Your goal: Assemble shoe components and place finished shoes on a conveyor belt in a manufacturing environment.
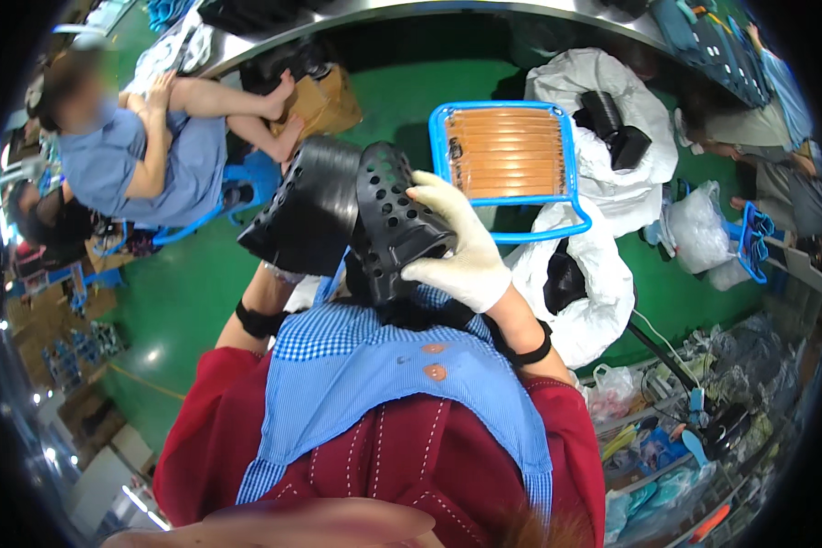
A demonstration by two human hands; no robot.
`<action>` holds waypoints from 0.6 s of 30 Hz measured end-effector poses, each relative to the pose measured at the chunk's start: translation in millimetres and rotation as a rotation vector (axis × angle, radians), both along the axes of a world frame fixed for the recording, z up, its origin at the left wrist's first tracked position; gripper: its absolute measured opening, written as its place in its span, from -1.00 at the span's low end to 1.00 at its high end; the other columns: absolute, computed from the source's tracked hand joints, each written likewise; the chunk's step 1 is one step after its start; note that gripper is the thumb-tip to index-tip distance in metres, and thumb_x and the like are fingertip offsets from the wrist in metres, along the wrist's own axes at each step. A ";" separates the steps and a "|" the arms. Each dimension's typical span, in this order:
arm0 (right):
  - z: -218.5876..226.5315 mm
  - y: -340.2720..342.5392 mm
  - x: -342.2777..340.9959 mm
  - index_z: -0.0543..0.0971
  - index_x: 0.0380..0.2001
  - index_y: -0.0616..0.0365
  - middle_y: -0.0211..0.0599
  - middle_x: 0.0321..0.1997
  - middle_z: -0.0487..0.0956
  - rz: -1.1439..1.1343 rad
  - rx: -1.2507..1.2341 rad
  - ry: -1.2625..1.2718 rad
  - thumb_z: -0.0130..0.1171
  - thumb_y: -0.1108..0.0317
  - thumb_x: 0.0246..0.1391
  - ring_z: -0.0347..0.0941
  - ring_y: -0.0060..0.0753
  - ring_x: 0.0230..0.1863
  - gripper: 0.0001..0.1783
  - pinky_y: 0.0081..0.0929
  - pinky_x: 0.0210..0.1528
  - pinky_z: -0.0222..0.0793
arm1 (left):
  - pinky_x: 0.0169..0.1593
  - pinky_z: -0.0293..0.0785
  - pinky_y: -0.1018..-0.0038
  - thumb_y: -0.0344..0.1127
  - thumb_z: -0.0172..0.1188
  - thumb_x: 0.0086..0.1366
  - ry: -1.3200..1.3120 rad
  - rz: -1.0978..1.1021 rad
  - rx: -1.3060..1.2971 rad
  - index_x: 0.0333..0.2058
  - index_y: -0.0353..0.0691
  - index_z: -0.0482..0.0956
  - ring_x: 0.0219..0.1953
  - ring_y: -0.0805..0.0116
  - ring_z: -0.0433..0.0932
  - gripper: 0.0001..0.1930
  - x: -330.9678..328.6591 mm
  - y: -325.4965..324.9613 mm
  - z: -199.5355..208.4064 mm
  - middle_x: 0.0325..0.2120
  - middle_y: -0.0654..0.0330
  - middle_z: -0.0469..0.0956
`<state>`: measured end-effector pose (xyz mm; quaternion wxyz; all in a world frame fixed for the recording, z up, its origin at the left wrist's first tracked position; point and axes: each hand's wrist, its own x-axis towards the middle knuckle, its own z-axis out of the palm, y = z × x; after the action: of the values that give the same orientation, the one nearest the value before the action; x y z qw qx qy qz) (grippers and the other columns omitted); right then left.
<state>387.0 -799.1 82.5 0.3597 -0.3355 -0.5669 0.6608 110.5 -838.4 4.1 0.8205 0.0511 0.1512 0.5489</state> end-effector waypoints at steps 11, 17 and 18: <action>-25.8 153.7 -15.2 0.20 0.24 0.12 -0.18 -0.01 0.44 -0.535 -0.197 0.253 -0.02 0.62 -0.08 0.48 -0.40 -0.09 -0.28 -0.44 -0.04 0.49 | 0.21 0.31 0.31 -0.11 -0.19 0.45 -0.005 -0.147 0.102 0.21 -0.18 0.28 0.11 0.32 0.39 -0.55 -56.7 144.4 -10.8 0.10 0.16 0.40; -62.6 291.9 -1.6 0.24 0.21 0.00 -0.29 -0.24 0.49 -0.775 -0.099 0.181 0.13 0.58 0.02 0.38 -0.58 -0.49 -0.34 -0.64 -0.44 0.40 | 0.21 0.31 0.31 -0.10 -0.19 0.45 0.041 -0.225 0.195 0.20 -0.18 0.28 0.11 0.32 0.39 -0.55 -121.3 208.2 7.8 0.10 0.16 0.40; -71.8 313.2 -1.7 0.26 0.19 -0.01 -0.34 -0.25 0.49 -0.807 -0.023 0.208 0.17 0.57 0.01 0.36 -0.61 -0.53 -0.34 -0.66 -0.52 0.34 | 0.21 0.31 0.31 -0.10 -0.19 0.45 0.050 -0.239 0.208 0.20 -0.18 0.28 0.11 0.32 0.39 -0.55 -133.4 218.1 9.0 0.10 0.16 0.40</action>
<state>385.3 -485.9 10.7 0.6413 -0.4661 -0.3434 0.5035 -22.8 -620.2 13.1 0.8663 0.1671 0.1065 0.4585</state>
